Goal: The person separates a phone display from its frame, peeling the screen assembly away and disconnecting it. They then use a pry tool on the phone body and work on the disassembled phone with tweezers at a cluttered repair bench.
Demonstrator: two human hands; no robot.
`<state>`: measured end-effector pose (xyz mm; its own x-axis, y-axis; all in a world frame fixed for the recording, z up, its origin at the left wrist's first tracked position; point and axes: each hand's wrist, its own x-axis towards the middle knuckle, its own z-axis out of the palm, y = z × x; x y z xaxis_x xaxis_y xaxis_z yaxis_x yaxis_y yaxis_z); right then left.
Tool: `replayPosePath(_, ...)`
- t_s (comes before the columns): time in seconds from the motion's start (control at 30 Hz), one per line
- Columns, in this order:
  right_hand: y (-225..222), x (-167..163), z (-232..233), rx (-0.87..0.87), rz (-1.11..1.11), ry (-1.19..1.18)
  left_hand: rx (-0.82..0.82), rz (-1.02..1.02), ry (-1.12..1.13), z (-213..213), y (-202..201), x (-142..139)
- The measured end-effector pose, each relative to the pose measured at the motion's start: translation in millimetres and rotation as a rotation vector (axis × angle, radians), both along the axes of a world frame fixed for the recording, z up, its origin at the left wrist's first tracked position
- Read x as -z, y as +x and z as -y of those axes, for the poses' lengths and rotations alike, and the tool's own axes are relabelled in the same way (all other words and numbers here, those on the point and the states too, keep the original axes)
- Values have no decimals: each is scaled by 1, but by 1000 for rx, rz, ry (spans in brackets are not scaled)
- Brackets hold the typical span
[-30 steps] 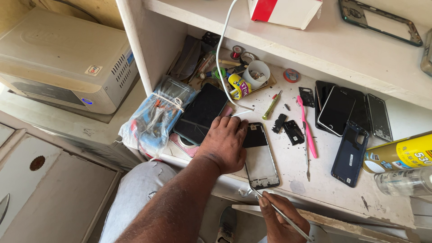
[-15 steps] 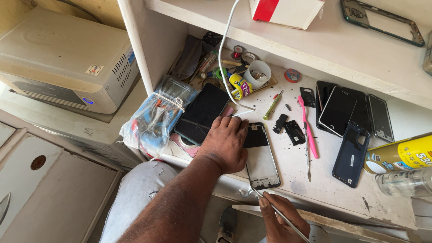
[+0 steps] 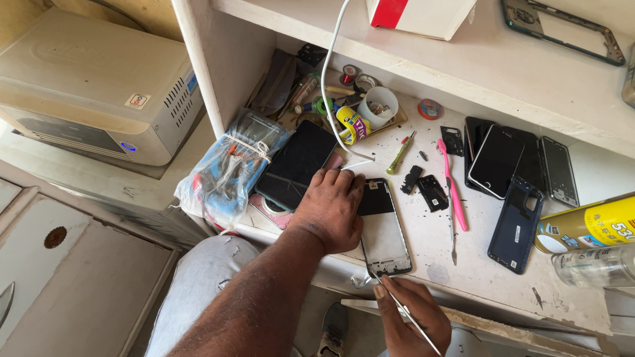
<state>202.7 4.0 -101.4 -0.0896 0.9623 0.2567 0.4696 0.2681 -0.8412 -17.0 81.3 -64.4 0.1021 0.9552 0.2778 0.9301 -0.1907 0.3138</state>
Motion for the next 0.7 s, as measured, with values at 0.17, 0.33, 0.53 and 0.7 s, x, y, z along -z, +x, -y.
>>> replayPosePath(0.17,-6,-13,-11,-59,110,129,6,9,14,1,-1,-1)
replayPosePath(0.33,-10,-32,-31,-191,253,249,13,29,57,1,-2,4)
replayPosePath(0.53,-14,-43,-46,-297,230,319,5,46,136,1,-1,9)
replayPosePath(0.7,-20,-42,-59,-324,193,338,1,57,81,2,-1,9)
